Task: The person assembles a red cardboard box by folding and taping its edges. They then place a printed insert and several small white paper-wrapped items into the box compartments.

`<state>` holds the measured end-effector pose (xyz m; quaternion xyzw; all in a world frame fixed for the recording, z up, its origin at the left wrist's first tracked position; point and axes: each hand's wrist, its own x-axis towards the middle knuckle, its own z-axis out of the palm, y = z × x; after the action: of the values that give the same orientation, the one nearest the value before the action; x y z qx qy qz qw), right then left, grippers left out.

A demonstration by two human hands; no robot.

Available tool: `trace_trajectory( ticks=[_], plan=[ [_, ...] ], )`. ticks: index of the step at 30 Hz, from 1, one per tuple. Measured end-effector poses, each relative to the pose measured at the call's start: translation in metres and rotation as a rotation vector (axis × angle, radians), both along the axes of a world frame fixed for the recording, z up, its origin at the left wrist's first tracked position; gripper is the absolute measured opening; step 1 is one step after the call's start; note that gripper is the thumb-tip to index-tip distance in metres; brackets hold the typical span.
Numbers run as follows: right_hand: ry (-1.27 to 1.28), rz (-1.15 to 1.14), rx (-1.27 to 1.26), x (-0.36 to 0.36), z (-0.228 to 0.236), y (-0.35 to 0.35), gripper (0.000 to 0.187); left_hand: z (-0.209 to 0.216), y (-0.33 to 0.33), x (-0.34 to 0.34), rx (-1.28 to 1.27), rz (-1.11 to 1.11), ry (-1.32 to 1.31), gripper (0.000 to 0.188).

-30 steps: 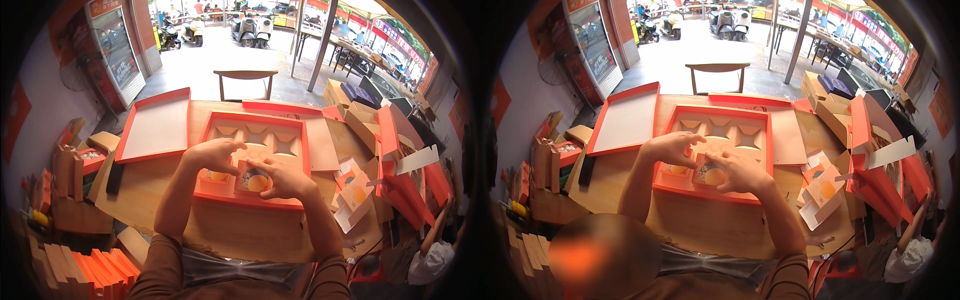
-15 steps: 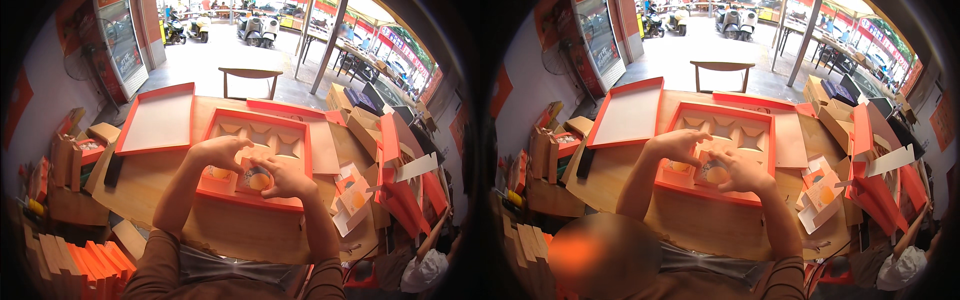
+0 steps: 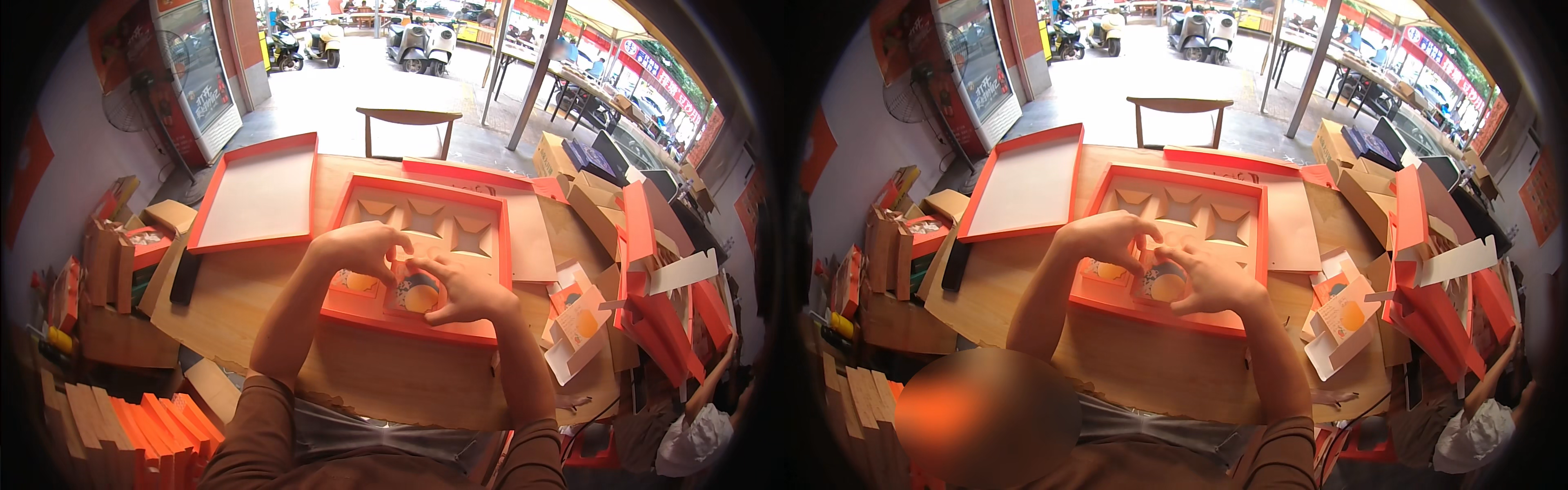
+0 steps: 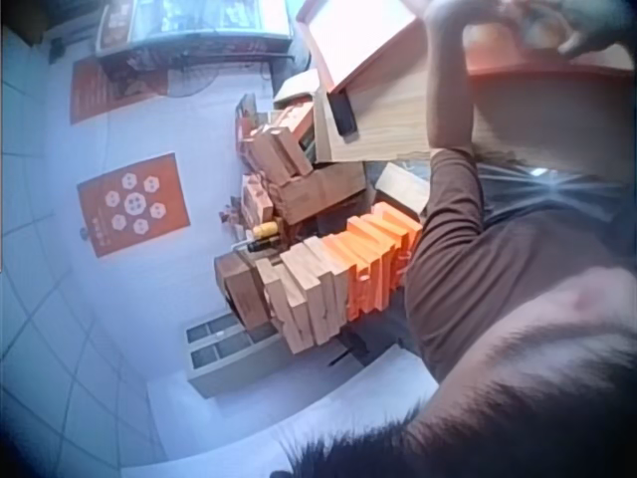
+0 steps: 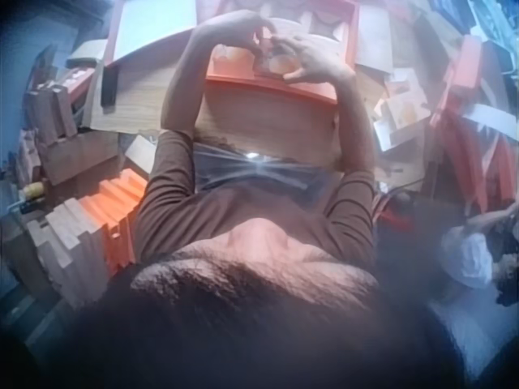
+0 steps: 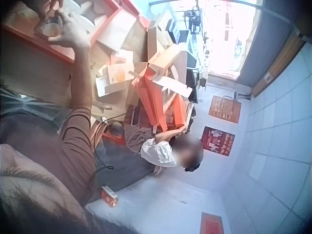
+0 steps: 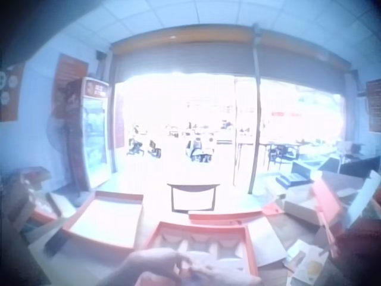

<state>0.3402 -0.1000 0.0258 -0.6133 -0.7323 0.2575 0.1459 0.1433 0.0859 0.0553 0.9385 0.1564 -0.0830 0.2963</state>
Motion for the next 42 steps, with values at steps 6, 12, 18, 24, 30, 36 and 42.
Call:
trace_trajectory(
  ticks=[6, 12, 18, 24, 30, 36, 42],
  plan=[
    [0.134, -0.011, 0.003, 0.006, -0.007, 0.0, 0.113, -0.008, 0.004, 0.0, 0.04, -0.055, -0.077, 0.073],
    [-0.048, -0.016, -0.05, -0.002, 0.015, -0.002, 0.116, -0.011, -0.005, 0.001, 0.069, -0.042, -0.11, 0.066],
    [0.038, 0.009, 0.104, 0.012, -0.008, -0.005, 0.102, 0.001, -0.017, 0.004, 0.06, -0.079, -0.022, 0.059],
    [-0.056, -0.027, -0.004, 0.013, -0.011, -0.004, 0.095, 0.001, -0.02, 0.005, 0.136, -0.083, -0.025, 0.059],
    [-0.143, 0.006, 0.044, 0.019, -0.018, -0.001, 0.096, -0.005, -0.031, 0.012, 0.194, -0.048, -0.024, 0.046],
    [-0.251, -0.122, -0.002, 0.02, -0.012, -0.004, 0.114, 0.019, -0.063, 0.023, 0.17, -0.065, 0.018, 0.048],
    [-0.308, -0.293, 0.016, 0.015, -0.001, -0.007, 0.144, -0.037, -0.058, 0.039, 0.425, -0.353, -0.085, 0.048]
  ],
)
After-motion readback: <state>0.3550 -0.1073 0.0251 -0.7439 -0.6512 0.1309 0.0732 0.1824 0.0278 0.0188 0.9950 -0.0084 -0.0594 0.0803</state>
